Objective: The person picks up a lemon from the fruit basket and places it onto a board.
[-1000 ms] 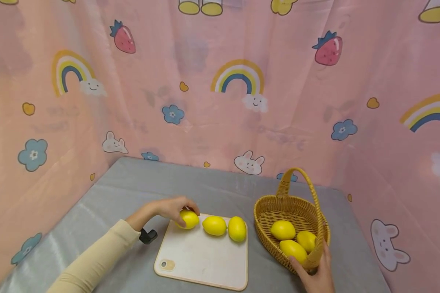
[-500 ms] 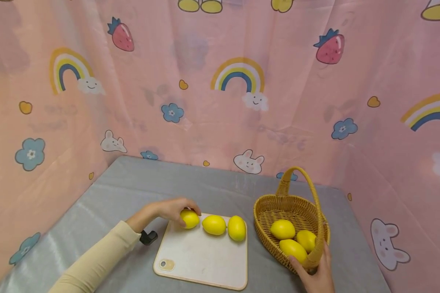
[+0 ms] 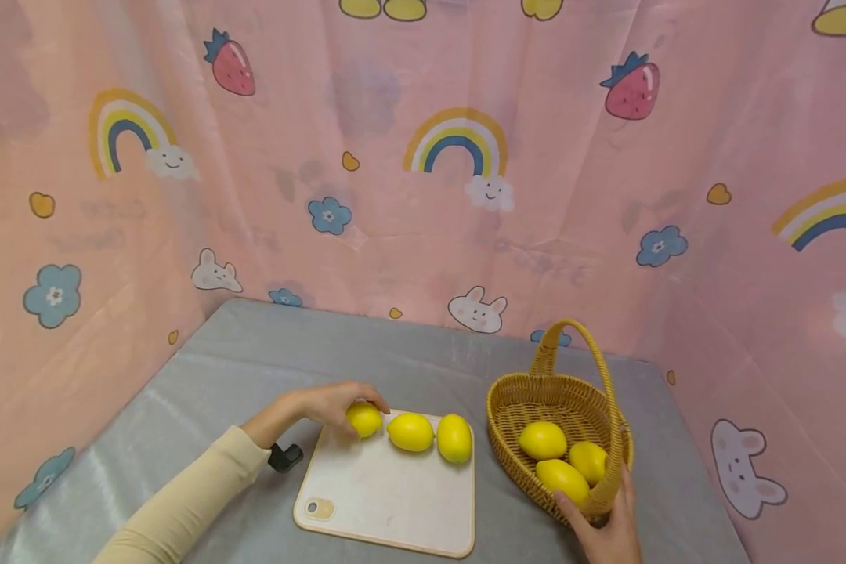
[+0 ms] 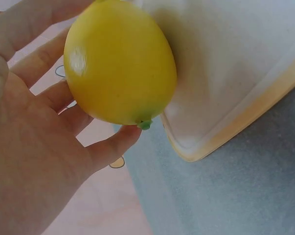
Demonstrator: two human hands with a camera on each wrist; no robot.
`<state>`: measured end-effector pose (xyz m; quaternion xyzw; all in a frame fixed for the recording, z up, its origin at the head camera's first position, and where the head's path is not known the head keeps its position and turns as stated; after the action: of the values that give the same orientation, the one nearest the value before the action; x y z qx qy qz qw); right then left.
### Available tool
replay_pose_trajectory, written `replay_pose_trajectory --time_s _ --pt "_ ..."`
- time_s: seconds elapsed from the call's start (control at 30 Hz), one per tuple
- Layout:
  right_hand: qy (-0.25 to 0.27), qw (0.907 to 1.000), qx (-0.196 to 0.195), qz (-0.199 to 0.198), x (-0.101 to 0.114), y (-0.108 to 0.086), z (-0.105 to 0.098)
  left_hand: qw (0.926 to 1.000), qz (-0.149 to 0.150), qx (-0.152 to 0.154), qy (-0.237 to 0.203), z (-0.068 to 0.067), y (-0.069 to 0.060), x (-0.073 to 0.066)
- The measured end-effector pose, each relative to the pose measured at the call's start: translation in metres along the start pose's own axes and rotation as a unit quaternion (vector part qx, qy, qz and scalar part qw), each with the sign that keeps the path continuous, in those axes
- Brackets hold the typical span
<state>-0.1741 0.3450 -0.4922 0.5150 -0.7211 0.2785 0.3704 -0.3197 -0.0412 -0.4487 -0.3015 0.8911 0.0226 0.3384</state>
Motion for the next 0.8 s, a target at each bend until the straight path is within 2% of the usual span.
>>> replay_pose_trajectory --time_s 0.27,0.47,0.63,0.8 --pt "0.015 0.9999 0.004 0.006 -0.0011 0.0029 0.0014 1.0000 -0.002 -0.004 -0.006 -0.0008 0.0029 0.0046" --pt "0.002 0.9999 0.013 0.010 -0.0001 0.0026 0.0017 0.9998 -0.006 -0.011 -0.017 -0.0023 0.0062 0.0075" --pt "-0.007 0.9997 0.023 0.007 0.0016 0.0004 0.0023 0.9992 -0.014 -0.006 -0.036 -0.0041 0.0060 0.0083" --pt "0.002 0.9999 0.013 -0.003 0.0021 -0.0009 0.0009 0.9987 -0.014 0.000 -0.050 -0.0082 0.0057 0.0054"
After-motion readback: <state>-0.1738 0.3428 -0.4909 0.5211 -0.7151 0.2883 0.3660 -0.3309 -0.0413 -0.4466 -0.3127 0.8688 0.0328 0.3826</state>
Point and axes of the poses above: each hand's wrist, its own y-axis towards the middle knuckle, its own z-axis out of the palm, x = y × z, the point moved 7 cm from there along y, towards the middle knuckle, and after that the axes turned 3 degrees about -z, right-handed, at the moved point
